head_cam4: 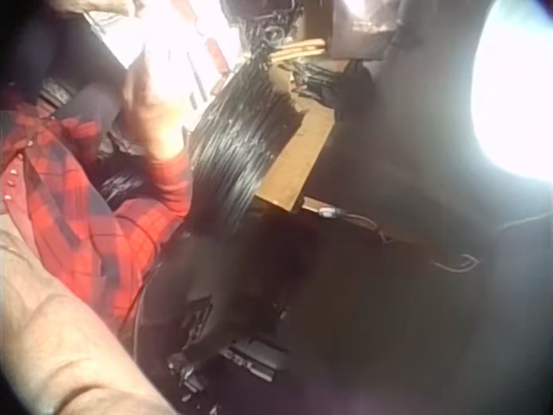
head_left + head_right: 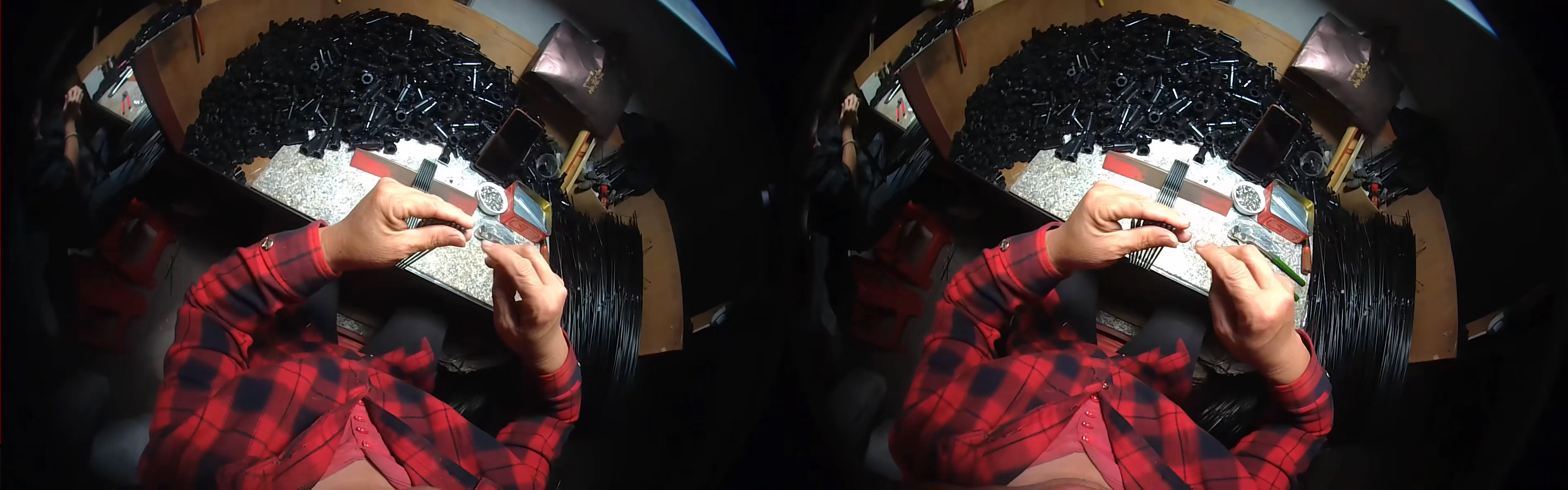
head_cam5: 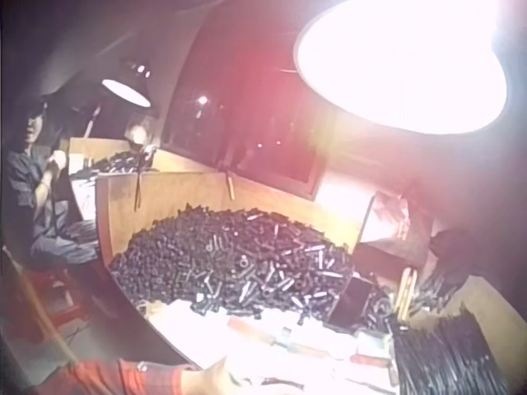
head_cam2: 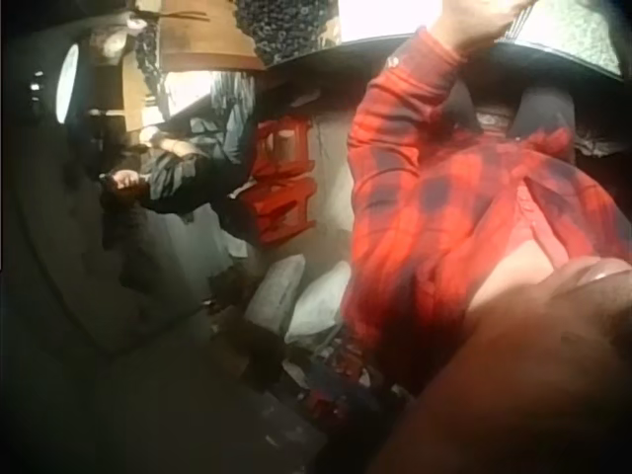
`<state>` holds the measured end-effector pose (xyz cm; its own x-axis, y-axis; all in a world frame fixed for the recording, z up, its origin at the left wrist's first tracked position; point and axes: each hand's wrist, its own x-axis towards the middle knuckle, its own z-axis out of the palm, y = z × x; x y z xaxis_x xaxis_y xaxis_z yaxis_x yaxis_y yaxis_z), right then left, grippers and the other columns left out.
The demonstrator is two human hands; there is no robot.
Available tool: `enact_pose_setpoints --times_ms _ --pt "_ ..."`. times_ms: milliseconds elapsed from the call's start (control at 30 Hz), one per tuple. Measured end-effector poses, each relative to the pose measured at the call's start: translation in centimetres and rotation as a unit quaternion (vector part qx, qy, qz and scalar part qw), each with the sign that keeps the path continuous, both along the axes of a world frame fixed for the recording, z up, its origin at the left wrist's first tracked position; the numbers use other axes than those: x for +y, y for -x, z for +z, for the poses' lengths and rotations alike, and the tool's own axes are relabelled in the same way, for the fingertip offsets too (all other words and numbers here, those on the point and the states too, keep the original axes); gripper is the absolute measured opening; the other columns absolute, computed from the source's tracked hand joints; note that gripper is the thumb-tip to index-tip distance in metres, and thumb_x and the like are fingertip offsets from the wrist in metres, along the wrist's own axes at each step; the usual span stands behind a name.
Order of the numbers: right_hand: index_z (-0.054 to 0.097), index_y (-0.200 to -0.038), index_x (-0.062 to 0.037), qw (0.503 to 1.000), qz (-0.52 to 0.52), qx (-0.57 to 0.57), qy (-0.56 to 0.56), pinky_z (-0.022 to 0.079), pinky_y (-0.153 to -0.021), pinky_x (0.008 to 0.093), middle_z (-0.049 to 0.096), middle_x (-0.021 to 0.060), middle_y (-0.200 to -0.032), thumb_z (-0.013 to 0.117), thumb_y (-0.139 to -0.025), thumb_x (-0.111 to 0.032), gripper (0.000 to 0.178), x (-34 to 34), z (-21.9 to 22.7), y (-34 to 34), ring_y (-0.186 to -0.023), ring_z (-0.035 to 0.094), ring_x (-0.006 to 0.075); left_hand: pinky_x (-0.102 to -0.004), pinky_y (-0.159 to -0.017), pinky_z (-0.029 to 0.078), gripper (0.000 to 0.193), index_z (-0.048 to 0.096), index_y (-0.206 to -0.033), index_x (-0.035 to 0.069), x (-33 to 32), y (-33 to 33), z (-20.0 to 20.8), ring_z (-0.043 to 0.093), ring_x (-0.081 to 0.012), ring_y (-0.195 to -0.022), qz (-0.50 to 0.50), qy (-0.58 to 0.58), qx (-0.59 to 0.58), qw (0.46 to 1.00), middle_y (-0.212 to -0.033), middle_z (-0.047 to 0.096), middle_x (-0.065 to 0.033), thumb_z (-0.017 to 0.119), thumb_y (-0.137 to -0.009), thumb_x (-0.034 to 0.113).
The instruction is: Assembling and preparing wire bundles at a factory workbench using pliers and a built-in ruler.
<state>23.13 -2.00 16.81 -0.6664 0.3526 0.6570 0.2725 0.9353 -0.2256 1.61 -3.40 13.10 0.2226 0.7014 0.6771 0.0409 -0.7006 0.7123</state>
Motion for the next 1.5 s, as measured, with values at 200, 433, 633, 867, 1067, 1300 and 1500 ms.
enact_pose_setpoints --times_ms 200,433,633,867,1067,1300,1500 --pt "0.061 -0.102 -0.0019 0.997 -0.048 -0.032 -0.058 0.048 -0.050 0.0300 0.059 0.0120 -0.075 0.058 -0.072 0.011 0.033 -0.4 0.1 0.1 -0.060 0.060 0.0231 -0.0254 -0.070 0.053 0.015 0.066 -0.093 0.000 0.0 0.0 -0.1 0.067 -0.0173 -0.078 0.008 -0.045 0.017 0.999 -0.085 0.069 -0.0112 0.067 -0.077 0.001" --pt "0.062 -0.103 -0.0019 0.996 -0.049 -0.041 -0.059 0.048 -0.050 0.0299 0.059 0.0121 -0.073 0.058 -0.073 0.011 0.033 -0.4 0.4 0.2 -0.060 0.060 0.0232 -0.0253 -0.068 0.054 0.014 0.066 -0.093 0.000 0.0 0.0 0.1 0.067 -0.0172 -0.078 0.016 -0.050 0.046 0.998 -0.084 0.069 -0.0112 0.066 -0.078 0.000" --pt "0.062 -0.105 -0.0061 0.993 -0.067 -0.028 -0.092 0.044 -0.046 0.0298 0.055 0.0074 -0.070 0.058 -0.070 0.004 0.037 0.4 -0.5 -0.3 -0.052 0.056 0.0201 -0.0253 -0.068 0.054 0.013 0.067 -0.091 -0.001 0.7 -0.1 -0.2 0.067 -0.0174 -0.077 0.022 -0.046 0.037 0.998 -0.084 0.069 -0.0117 0.065 -0.079 0.001" --pt "0.062 -0.103 -0.0037 0.995 -0.054 -0.040 -0.073 0.046 -0.049 0.0319 0.056 0.0104 -0.072 0.056 -0.069 0.010 0.037 0.6 -0.2 0.1 -0.057 0.057 0.0236 -0.0257 -0.068 0.053 0.012 0.067 -0.091 -0.001 0.9 0.6 -0.3 0.067 -0.0177 -0.077 0.042 -0.073 0.035 0.996 -0.084 0.068 -0.0119 0.066 -0.079 0.002" --pt "0.060 -0.104 -0.0005 0.994 -0.077 -0.051 -0.065 0.048 -0.056 0.0306 0.058 0.0145 -0.076 0.050 -0.078 0.011 0.030 -0.5 -0.3 -0.3 -0.065 0.060 0.0258 -0.0272 -0.061 0.050 0.012 0.067 -0.089 0.001 0.9 -0.5 -0.3 0.066 -0.0183 -0.070 0.008 -0.130 -0.028 0.991 -0.080 0.068 -0.0118 0.067 -0.079 0.006" --pt "0.058 -0.110 -0.0009 0.995 -0.046 -0.035 -0.083 0.046 -0.053 0.0297 0.056 0.0128 -0.075 0.051 -0.082 0.008 0.030 0.0 -0.9 0.4 -0.062 0.056 0.0221 -0.0253 -0.060 0.049 0.011 0.067 -0.089 0.002 0.1 0.1 -0.3 0.065 -0.0163 -0.068 -0.001 -0.076 -0.041 0.996 -0.078 0.067 -0.0113 0.066 -0.080 0.008" --pt "0.058 -0.109 -0.0012 0.994 -0.070 -0.038 -0.073 0.045 -0.054 0.0283 0.056 0.0122 -0.076 0.052 -0.082 0.006 0.029 -0.1 -0.7 0.3 -0.061 0.055 0.0215 -0.0247 -0.052 0.043 0.013 0.067 -0.090 0.002 -0.2 0.3 0.5 0.061 -0.0123 -0.058 0.001 -0.091 -0.027 0.995 -0.073 0.066 -0.0097 0.066 -0.080 0.010"
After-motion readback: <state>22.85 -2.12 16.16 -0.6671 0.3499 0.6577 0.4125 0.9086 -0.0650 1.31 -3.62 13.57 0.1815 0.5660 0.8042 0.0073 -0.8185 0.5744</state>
